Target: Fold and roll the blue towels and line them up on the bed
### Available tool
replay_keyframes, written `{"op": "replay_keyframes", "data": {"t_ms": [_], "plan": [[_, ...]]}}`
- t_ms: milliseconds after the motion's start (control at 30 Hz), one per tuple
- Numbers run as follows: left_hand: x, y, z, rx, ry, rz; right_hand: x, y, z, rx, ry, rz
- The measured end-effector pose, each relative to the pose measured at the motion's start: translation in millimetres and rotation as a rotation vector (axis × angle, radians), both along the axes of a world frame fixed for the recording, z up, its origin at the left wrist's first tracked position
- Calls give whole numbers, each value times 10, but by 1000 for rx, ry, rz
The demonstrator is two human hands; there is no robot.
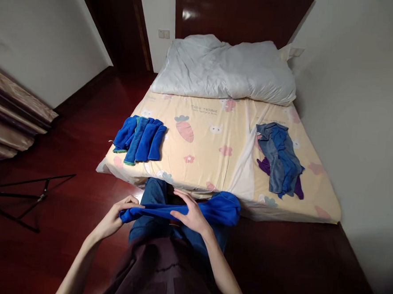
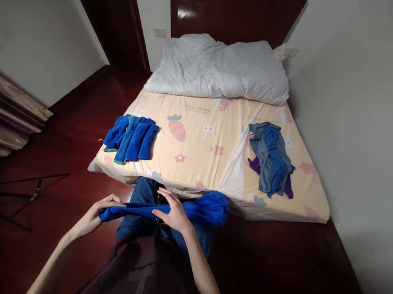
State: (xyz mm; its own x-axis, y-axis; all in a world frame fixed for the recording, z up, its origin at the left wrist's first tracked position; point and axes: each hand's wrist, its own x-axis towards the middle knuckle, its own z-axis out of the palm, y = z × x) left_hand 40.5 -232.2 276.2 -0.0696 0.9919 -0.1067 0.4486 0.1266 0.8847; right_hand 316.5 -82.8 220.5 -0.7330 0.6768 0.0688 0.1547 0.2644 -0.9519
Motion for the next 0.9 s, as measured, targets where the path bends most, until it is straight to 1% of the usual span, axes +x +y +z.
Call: {"op": "replay_keyframes", "data": {"t_ms": [100,133,167,200,233,300,367,433,500,600,667,733,833,900], "plan": [[19,-30,43,12,-11,38,-195,22,-257,-78,-276,245],[23,-41,42,8,-25,45,-237,-4,-341,-116,-337,311],[23,-53,34,-1,-42,48,-264,-43,-412,-145,-365,349],[21,-67,19,-14,-62,50,-274,-90,-468,-161,-359,352],[15,-82,-4,-28,-81,51,-270,-140,-507,-162,-327,321],[-5,-112,-63,-46,-118,52,-229,-231,-547,-140,-237,188],[-33,-139,-124,-55,-147,39,-168,-285,-555,-102,-176,54],[-65,-163,-169,-78,-157,-12,-111,-299,-548,-43,-167,-24],[-96,-187,-196,-110,-167,-95,-73,-292,-530,30,-195,-46],[-112,-229,-245,-167,-219,-229,-63,-304,-474,102,-230,-31],[-87,-256,-316,-214,-251,-264,-92,-348,-420,118,-229,-13],[-36,-281,-427,-233,-234,-230,-150,-412,-357,141,-230,-6],[18,-319,-633,-186,-150,-102,-260,-505,-260,199,-259,10],[-14,-349,-770,-165,-83,-26,-319,-558,-201,229,-280,50]]}}
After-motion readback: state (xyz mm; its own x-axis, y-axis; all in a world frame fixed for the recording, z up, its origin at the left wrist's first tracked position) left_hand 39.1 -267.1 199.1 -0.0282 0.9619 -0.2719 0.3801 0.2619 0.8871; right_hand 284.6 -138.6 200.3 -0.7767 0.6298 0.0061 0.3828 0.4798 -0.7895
